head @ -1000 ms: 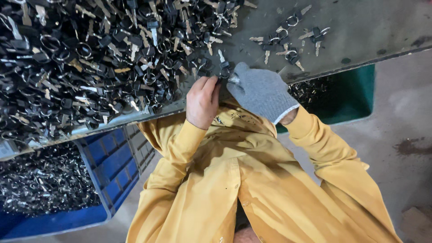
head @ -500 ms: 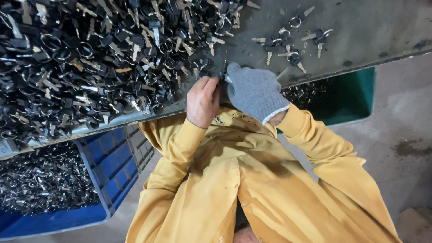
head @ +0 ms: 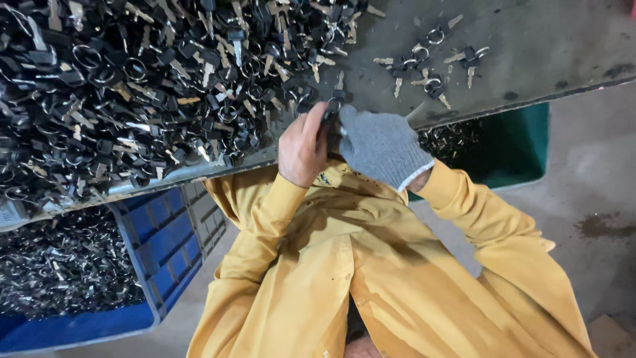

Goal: The person picks keys one at a time from a large pile on the workbench and threads each key onto a metal key ring, setting completed rings with keys on the bench. They wear a glove on one hand and work through the pile continuously.

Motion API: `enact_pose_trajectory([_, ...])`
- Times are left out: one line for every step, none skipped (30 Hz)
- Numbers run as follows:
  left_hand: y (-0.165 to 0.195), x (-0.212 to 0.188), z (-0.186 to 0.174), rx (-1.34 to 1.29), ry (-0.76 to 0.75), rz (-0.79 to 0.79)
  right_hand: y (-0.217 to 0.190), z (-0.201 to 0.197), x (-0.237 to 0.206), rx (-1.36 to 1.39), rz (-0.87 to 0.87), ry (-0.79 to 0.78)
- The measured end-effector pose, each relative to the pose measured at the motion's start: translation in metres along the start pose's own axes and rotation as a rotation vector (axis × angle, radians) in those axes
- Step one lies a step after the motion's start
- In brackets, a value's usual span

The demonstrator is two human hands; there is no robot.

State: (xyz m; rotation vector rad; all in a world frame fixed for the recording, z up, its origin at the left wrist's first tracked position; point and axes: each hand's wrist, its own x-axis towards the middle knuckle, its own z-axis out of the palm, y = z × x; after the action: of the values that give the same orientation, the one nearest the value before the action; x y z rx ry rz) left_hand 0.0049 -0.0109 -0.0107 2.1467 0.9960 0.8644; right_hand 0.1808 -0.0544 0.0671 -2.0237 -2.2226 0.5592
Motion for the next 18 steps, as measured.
enact_pose_trajectory([0.001,0.0,0.002,0.035,-0.016,-0.008,0.002,-0.001,-0.002,0.041,-0.017,0.042])
enact_pose_trajectory([0.002,-0.001,0.004,0.069,-0.034,-0.022,0.003,-0.002,-0.005,0.086,-0.034,0.077])
enact_pose_trajectory([0.004,-0.001,0.006,0.102,-0.054,-0.035,0.004,-0.002,-0.007,0.13,-0.048,0.113])
enact_pose_trajectory([0.004,-0.001,0.009,0.102,-0.043,-0.05,0.004,-0.002,-0.008,0.117,-0.037,0.104])
enact_pose_trajectory([0.005,0.0,0.011,0.102,-0.034,-0.062,0.003,-0.001,-0.01,0.106,-0.022,0.097])
enact_pose_trajectory([0.005,-0.001,0.011,0.103,-0.029,-0.074,0.003,-0.001,-0.011,0.097,-0.005,0.09])
enact_pose_trajectory([0.005,-0.001,0.011,0.098,-0.022,-0.058,0.003,-0.002,-0.012,0.096,-0.018,0.104])
enact_pose_trajectory([0.004,-0.002,0.011,0.094,-0.013,-0.039,0.003,-0.002,-0.013,0.095,-0.033,0.12])
enact_pose_trajectory([0.004,-0.002,0.009,0.09,-0.006,-0.022,0.002,-0.002,-0.013,0.094,-0.046,0.136])
enact_pose_trajectory([0.003,-0.002,0.008,0.067,-0.004,-0.031,0.002,-0.003,-0.013,0.075,-0.037,0.126])
enact_pose_trajectory([0.002,-0.003,0.005,0.044,-0.002,-0.043,0.001,-0.003,-0.013,0.057,-0.03,0.114])
enact_pose_trajectory([0.002,-0.003,0.004,0.022,0.003,-0.054,0.0,-0.003,-0.013,0.036,-0.024,0.103])
enact_pose_trajectory([0.001,-0.002,0.003,0.026,0.003,-0.054,-0.002,-0.003,-0.012,-0.002,-0.03,0.081])
enact_pose_trajectory([0.001,-0.001,0.003,0.029,0.001,-0.056,-0.004,-0.002,-0.011,-0.04,-0.035,0.058])
enact_pose_trajectory([0.001,-0.001,0.003,0.032,0.0,-0.057,-0.006,-0.001,-0.011,-0.079,-0.04,0.036])
enact_pose_trajectory([0.002,-0.001,0.003,0.03,0.0,-0.05,-0.008,0.0,-0.01,-0.102,-0.028,0.048])
enact_pose_trajectory([0.002,0.0,0.003,0.029,0.0,-0.041,-0.01,0.002,-0.009,-0.126,-0.015,0.063])
enact_pose_trajectory([0.003,0.0,0.003,0.028,-0.001,-0.032,-0.011,0.003,-0.008,-0.149,-0.002,0.078])
